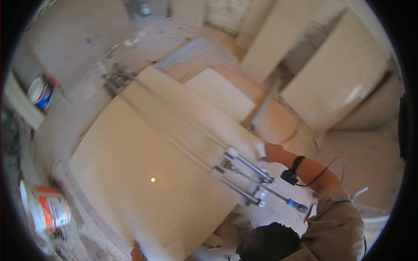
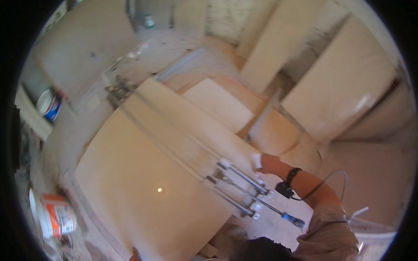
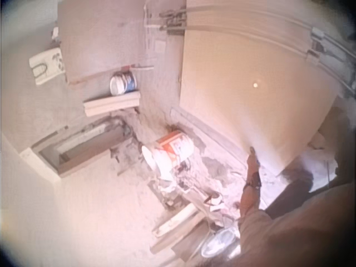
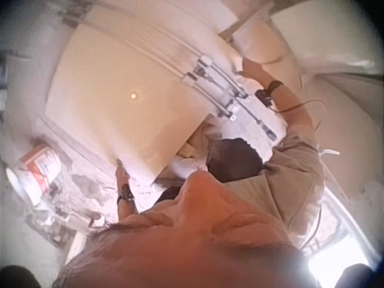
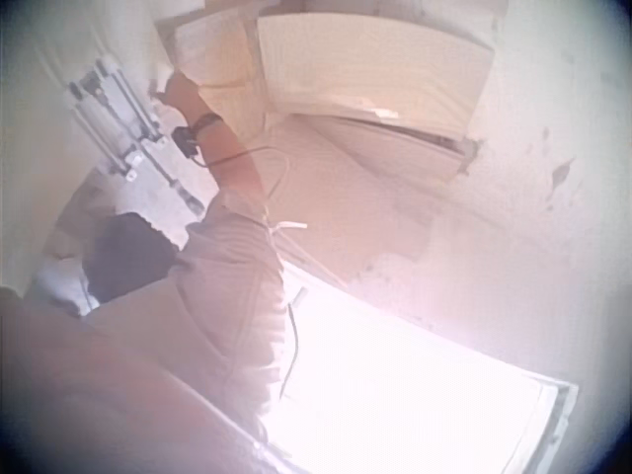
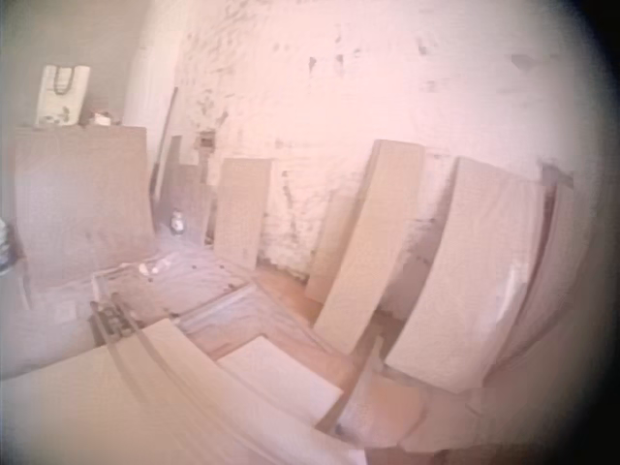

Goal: Mixing mortar and then measuring and positioning a large floor tile on a manual tile cutter.

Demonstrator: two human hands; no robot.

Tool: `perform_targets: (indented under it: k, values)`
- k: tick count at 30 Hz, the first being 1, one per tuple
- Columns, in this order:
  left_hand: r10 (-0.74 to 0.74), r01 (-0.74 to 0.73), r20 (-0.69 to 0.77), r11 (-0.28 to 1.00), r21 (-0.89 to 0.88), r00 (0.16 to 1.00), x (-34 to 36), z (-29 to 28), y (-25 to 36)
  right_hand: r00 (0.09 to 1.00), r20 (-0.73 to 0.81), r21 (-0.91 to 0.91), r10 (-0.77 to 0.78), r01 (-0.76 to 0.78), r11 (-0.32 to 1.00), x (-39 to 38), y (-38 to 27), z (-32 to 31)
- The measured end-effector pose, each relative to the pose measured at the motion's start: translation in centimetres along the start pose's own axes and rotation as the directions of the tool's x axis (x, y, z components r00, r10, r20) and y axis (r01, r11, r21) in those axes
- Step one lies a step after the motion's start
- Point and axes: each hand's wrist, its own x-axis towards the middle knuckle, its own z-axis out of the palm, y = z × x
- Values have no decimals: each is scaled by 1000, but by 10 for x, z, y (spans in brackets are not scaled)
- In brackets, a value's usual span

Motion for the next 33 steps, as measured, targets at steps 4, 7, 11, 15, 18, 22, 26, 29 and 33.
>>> perform_targets:
  k: [4, 7, 11, 15, 18, 22, 26, 29, 33]
  values:
    - [-19, 52, -145, 973, 225, 989, 20, -7, -16, 1000, 9, 210, -1, -1, 978, -73, -1, -31]
    - [43, -21, -88, 973, 228, 995, 39, -17, -30, 979, 175, 396, -107, 29, 918, -155, 20, -27]
    - [34, -35, 12, 984, 176, 999, 47, -15, -32, 964, 155, 416, -217, 135, 899, -250, 0, -28]
    - [62, -17, 163, 965, -263, 985, 93, -14, -49, 997, 67, 476, -39, 3, 879, -267, -20, 12]
    - [7, 36, 148, 959, -282, 989, 90, -15, -40, 1000, 22, 529, 15, -24, 849, -267, -21, 16]
    - [52, 5, 164, 944, -330, 985, 103, -19, -50, 996, -55, 399, 66, -39, 916, -276, -18, 22]
    - [-11, 49, 141, 962, -268, 990, 89, -14, -41, 996, -48, 366, 75, -53, 929, -298, -5, 34]
    - [-35, 63, 113, 964, -257, 993, 90, -14, -42, 992, -81, 346, 95, -62, 936, -312, 5, 47]
    - [-74, 92, 82, 966, -242, 994, 80, -11, -35, 991, -106, 335, 84, -44, 941, -318, 18, 61]
